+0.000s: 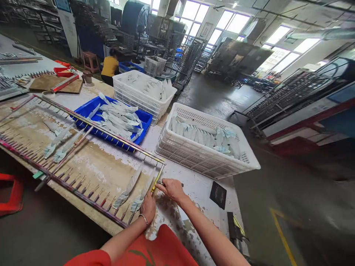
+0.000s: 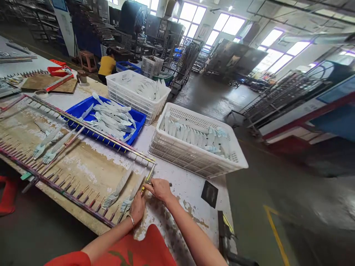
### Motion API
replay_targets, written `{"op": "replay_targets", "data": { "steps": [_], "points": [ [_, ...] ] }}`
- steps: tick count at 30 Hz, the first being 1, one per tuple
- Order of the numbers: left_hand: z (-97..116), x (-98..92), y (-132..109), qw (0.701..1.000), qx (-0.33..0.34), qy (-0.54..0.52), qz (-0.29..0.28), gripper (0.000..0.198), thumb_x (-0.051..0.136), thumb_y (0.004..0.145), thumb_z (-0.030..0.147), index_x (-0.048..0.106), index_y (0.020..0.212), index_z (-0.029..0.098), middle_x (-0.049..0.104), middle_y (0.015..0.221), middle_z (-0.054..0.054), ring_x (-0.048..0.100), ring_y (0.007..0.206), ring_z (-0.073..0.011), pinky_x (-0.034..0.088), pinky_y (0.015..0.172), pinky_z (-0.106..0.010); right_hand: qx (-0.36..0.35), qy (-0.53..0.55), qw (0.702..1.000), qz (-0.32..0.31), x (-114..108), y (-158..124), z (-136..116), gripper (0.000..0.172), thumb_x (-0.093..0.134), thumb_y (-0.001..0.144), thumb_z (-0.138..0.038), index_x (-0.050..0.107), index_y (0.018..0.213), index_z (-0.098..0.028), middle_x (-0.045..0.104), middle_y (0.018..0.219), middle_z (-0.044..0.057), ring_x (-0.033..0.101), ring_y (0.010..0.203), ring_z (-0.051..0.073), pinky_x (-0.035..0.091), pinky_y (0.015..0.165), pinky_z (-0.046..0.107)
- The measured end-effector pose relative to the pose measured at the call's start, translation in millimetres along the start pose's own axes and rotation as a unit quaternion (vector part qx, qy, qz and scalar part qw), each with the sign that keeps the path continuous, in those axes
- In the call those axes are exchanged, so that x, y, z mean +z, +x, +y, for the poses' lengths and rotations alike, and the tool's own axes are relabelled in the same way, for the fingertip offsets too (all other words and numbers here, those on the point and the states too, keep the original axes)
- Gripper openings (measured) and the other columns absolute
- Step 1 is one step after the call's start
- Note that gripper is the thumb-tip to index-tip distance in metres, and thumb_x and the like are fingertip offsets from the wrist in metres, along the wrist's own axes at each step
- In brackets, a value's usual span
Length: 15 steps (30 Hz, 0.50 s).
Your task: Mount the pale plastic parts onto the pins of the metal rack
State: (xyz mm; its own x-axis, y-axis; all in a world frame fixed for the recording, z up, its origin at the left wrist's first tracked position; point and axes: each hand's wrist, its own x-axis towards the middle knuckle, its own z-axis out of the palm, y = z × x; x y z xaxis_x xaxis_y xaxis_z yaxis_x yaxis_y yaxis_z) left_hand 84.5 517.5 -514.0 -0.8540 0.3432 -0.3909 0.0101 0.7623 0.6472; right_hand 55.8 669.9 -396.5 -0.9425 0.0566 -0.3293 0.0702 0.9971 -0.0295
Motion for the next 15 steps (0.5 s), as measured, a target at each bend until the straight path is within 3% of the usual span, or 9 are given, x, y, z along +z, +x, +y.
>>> {"op": "replay_targets", "data": {
  "steps": [4,6,8,11,15],
  "points": [
    [-10.2,-18.3,-42.6,0.996,0.080,0.020,-0.044,0.071,0.049,0.095,0.020,0.028,0.161,0.002,0.034,0.167,-0.025,0.030,0.158,-0.0325,0.029,0.128,-0.042,0.131,0.061,0.989,-0.038,61.5,-32.6,12.2,0.042,0.043,0.110,-0.046,0.064,0.121,-0.012,0.074,0.117,0.018,0.071,0.108,0.027,0.046,0.081,0.030],
    [-27.2,-34.4,-70.0,0.988,0.125,0.021,-0.084,0.070,0.050,0.093,0.019,0.032,0.159,0.002,0.034,0.167,-0.024,0.030,0.158,-0.0314,0.026,0.130,-0.042,0.142,0.063,0.987,-0.041,91.6,-46.9,14.6,0.040,0.052,0.106,-0.038,0.061,0.129,-0.007,0.070,0.126,0.023,0.068,0.117,0.029,0.048,0.092,0.032],
    [-52.3,-56.1,-96.7,0.983,0.149,0.010,-0.108,0.062,0.049,0.092,0.019,0.044,0.153,0.008,0.048,0.158,-0.021,0.043,0.149,-0.0272,0.033,0.127,-0.039,0.132,0.053,0.990,-0.011,110.3,-56.9,12.6,0.042,0.059,0.101,-0.033,0.059,0.132,-0.004,0.066,0.132,0.026,0.064,0.124,0.033,0.046,0.101,0.036],
    [-101.0,-95.5,-131.6,0.986,0.125,0.010,-0.107,0.049,0.048,0.095,0.023,0.055,0.142,0.015,0.063,0.143,-0.016,0.058,0.133,-0.0242,0.043,0.120,-0.037,0.084,0.088,0.992,0.013,115.0,-63.3,1.9,0.042,0.060,0.099,-0.029,0.058,0.134,-0.006,0.063,0.136,0.025,0.061,0.127,0.033,0.045,0.107,0.038],
    [-171.9,-146.8,-159.5,0.993,0.057,0.053,-0.093,0.049,0.047,0.097,0.026,0.056,0.145,0.015,0.062,0.148,-0.016,0.058,0.137,-0.0252,0.042,0.123,-0.038,-0.032,0.145,0.989,-0.014,97.1,-56.5,-24.4,0.032,0.052,0.103,-0.029,0.061,0.128,-0.009,0.065,0.129,0.020,0.064,0.120,0.028,0.047,0.104,0.035]
  ]
}}
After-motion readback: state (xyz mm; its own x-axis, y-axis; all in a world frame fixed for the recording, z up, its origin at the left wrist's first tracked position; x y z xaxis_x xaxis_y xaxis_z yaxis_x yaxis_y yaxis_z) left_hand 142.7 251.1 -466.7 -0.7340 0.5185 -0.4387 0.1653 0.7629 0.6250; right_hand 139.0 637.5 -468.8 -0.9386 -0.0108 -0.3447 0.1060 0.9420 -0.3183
